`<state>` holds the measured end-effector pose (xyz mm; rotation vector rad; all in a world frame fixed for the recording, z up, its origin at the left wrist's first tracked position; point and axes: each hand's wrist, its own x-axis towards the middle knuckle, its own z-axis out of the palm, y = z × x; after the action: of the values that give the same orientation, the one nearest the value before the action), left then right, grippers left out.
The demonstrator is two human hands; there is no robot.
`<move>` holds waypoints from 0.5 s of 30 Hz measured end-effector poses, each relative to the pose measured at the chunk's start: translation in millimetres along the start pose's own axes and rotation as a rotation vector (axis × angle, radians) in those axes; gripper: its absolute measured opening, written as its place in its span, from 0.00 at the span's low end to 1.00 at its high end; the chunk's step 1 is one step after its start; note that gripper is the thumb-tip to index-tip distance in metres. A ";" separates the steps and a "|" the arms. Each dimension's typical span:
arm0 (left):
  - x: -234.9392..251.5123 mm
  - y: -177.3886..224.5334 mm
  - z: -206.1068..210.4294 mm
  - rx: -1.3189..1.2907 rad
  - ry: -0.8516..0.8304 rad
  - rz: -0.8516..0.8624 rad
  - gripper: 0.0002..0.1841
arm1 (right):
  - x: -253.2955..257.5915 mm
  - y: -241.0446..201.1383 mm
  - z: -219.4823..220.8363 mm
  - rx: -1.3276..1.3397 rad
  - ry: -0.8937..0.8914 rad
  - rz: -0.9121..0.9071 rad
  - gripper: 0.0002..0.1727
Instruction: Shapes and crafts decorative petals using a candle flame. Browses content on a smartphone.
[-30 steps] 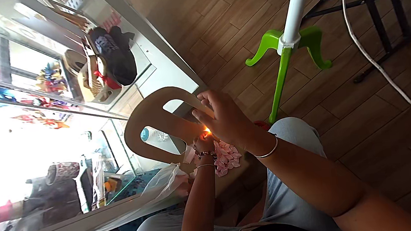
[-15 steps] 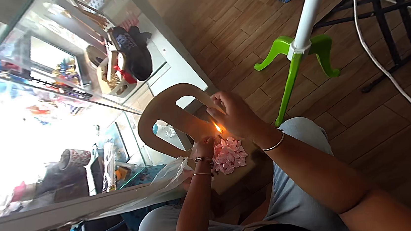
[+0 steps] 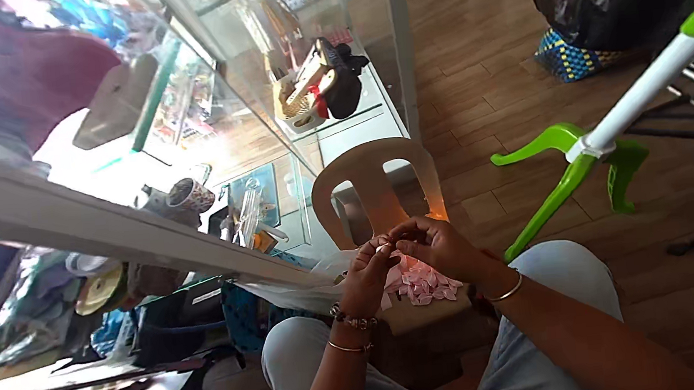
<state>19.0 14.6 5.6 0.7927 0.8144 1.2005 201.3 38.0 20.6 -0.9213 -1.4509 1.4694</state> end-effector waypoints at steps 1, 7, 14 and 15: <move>-0.3 1.0 -1.9 0.010 0.002 0.028 0.07 | 0.9 1.8 4.6 0.022 0.009 -0.027 0.13; 1.8 4.9 -11.7 0.071 0.030 0.133 0.07 | 12.4 6.6 23.6 0.060 0.038 -0.128 0.12; 0.1 9.0 -12.0 0.286 0.132 0.198 0.04 | 21.0 18.0 35.8 -0.005 0.099 -0.209 0.04; 0.0 8.2 -11.6 0.316 0.146 0.212 0.04 | 20.8 20.2 37.6 -0.029 0.109 -0.236 0.04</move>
<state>5.0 17.1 7.0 1.0792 1.0778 1.3465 157.2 44.2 3.7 -0.8050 -1.4500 1.2102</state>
